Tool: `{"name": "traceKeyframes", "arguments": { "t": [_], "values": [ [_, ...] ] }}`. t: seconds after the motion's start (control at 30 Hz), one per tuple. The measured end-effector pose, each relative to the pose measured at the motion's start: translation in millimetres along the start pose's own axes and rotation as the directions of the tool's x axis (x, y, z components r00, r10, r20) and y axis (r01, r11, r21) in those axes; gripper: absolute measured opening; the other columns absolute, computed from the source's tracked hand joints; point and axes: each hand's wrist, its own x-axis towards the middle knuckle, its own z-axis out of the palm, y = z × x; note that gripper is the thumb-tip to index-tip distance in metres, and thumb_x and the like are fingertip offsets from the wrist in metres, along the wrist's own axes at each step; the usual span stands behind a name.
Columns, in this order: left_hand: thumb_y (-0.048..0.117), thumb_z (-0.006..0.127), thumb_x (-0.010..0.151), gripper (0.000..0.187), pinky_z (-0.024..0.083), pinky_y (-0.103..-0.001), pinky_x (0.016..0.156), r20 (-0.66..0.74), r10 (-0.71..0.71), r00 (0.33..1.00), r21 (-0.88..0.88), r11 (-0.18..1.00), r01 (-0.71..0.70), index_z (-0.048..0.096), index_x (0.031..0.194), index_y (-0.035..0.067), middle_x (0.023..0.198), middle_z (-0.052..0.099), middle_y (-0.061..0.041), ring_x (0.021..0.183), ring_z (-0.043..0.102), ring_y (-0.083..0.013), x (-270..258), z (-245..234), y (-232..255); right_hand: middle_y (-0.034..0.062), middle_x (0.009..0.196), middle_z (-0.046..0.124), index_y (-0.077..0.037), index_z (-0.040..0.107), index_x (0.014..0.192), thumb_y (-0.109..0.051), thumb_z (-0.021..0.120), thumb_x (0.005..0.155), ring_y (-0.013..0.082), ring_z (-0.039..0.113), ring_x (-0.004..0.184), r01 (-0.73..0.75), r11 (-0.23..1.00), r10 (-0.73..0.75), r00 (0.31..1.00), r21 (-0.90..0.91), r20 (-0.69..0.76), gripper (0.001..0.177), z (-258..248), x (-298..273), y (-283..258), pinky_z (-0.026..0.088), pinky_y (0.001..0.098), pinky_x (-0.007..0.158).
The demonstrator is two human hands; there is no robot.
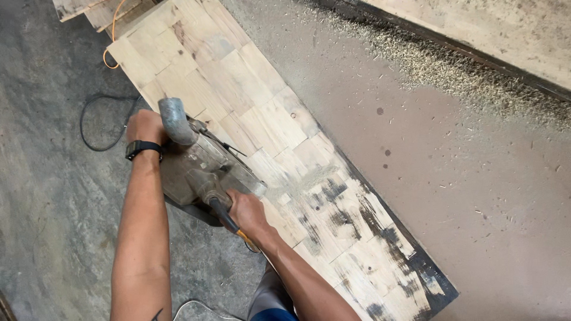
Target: The person uses a belt sander to smooth a wooden board, then clears the sawdust using a handheld leaf blower.
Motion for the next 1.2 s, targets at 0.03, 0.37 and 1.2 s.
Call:
{"name": "traceKeyframes", "arguments": {
  "t": [0.03,0.37,1.2],
  "values": [
    [0.020,0.051,0.091,0.041,0.055,-0.065,0.089,-0.008,-0.003,1.000,-0.030,1.000,0.003,0.076,0.107,-0.008,0.105,0.074,-0.034,0.107,0.065,-0.0571,-4,-11,7,0.0212,0.091,0.074,-0.020,0.068,0.113,-0.034,0.074,0.062,0.0510,0.070,0.097,0.000,1.000,0.001,1.000,0.004,-0.004,0.053,0,7,-3,0.056,0.0647,0.087],
    [0.015,0.054,0.092,0.039,0.056,-0.059,0.088,0.033,-0.005,0.999,-0.001,1.000,0.005,0.075,0.110,-0.013,0.106,0.073,-0.037,0.108,0.066,-0.0539,-6,-1,28,0.0327,0.098,0.070,-0.021,0.066,0.125,-0.028,0.059,0.083,0.0571,0.066,0.102,-0.017,0.999,0.017,1.000,0.028,0.004,0.043,-31,-21,-15,0.053,0.0678,0.092],
    [0.029,0.060,0.089,0.044,0.057,-0.060,0.089,0.114,0.071,0.991,0.018,0.997,-0.074,0.077,0.109,-0.007,0.106,0.075,-0.032,0.107,0.069,-0.0521,-175,60,82,0.0131,0.102,0.074,-0.026,0.065,0.113,-0.037,0.073,0.069,0.0434,0.069,0.106,-0.087,0.996,0.086,0.987,-0.001,-0.133,0.046,-6,-141,128,0.056,0.0582,0.097]
  ]
}}
